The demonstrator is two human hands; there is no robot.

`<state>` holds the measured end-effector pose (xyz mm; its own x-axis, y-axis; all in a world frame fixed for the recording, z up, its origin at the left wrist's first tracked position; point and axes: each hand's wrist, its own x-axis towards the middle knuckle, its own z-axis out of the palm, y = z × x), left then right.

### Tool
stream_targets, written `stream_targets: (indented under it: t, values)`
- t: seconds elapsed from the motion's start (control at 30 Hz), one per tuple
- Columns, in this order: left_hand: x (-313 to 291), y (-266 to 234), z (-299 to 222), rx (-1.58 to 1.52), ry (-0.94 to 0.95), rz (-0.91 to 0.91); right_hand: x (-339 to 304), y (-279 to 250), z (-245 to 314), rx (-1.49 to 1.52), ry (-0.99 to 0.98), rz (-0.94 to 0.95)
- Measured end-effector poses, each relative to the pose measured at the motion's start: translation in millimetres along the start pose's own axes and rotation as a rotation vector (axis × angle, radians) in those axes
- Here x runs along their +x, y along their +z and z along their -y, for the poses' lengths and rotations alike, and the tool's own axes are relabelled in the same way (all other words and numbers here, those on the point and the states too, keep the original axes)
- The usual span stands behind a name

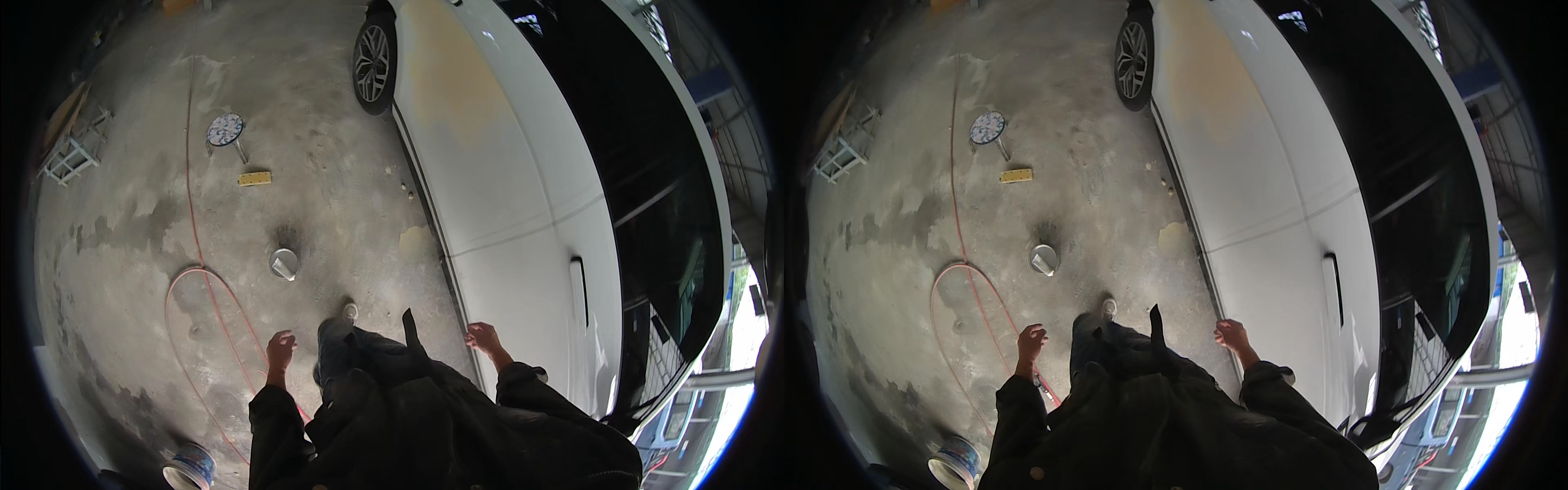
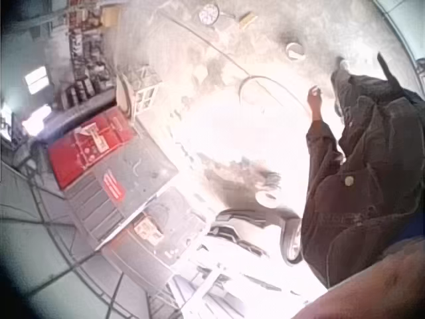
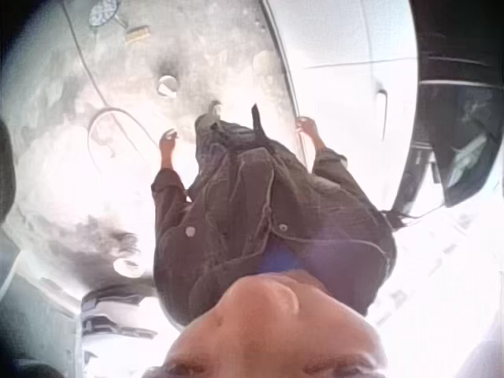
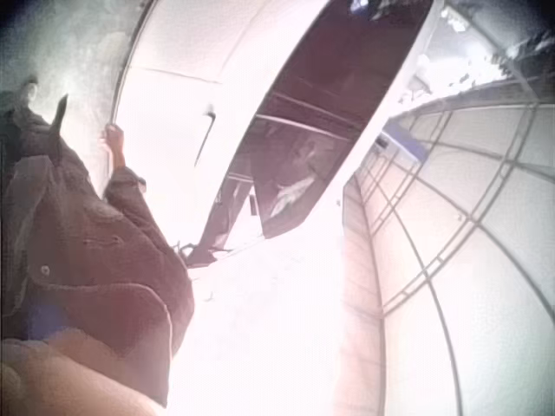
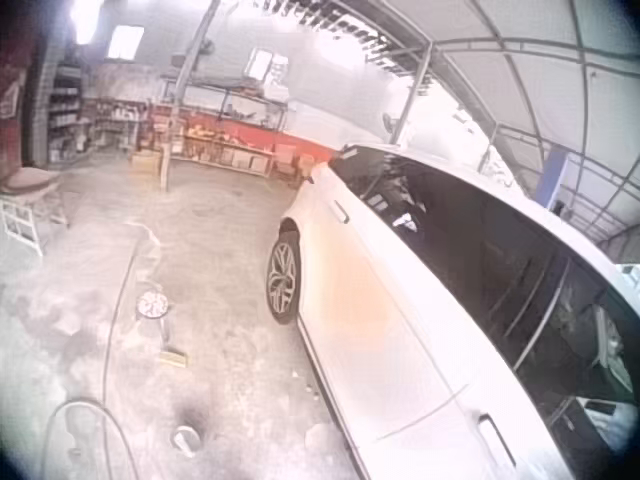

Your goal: The person sprays a white car's side panel with a spray gun connected to a red hose, then wipes the sprayed area with their hand. The person repeats the spraying and wiping actions on the same panel multiple times.

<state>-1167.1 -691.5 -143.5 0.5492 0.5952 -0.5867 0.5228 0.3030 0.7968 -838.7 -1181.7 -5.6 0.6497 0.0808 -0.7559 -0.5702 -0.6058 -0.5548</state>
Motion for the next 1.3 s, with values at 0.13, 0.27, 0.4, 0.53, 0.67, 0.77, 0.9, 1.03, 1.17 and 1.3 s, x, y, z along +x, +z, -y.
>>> stream_targets:
  t: [0.13,0.27,0.4,0.53,0.67,0.77,0.9,1.03,1.17,1.3]
  values:
    - [31,-10,25,-0.249,-0.138,-0.196,70,35,216,-0.231,-0.259,0.068]
    - [53,-13,48,-0.381,-0.573,-0.305,195,52,335,-0.155,-0.435,0.206]
    - [108,-34,-13,-0.311,-0.750,-0.265,256,108,433,-0.284,-0.248,0.135]
    - [244,-72,-128,-0.150,-0.587,-0.114,303,142,505,-0.334,-0.150,0.179]
    - [429,-130,-311,0.011,-0.140,-0.184,371,181,561,-0.076,-0.006,0.180]
    - [545,-152,-497,0.021,0.038,-0.151,419,212,599,-0.079,0.118,0.141]
    - [664,-179,-630,0.073,0.033,-0.207,500,268,671,-0.103,0.135,0.125]
    - [751,-223,-585,-0.034,-0.157,-0.291,619,320,805,-0.228,-0.034,0.295]
    - [818,-191,-620,-0.001,-0.427,-0.163,718,350,1011,0.085,0.043,0.280]
    - [902,-163,-704,-0.143,-0.453,-0.277,788,409,1272,0.041,-0.180,0.251]
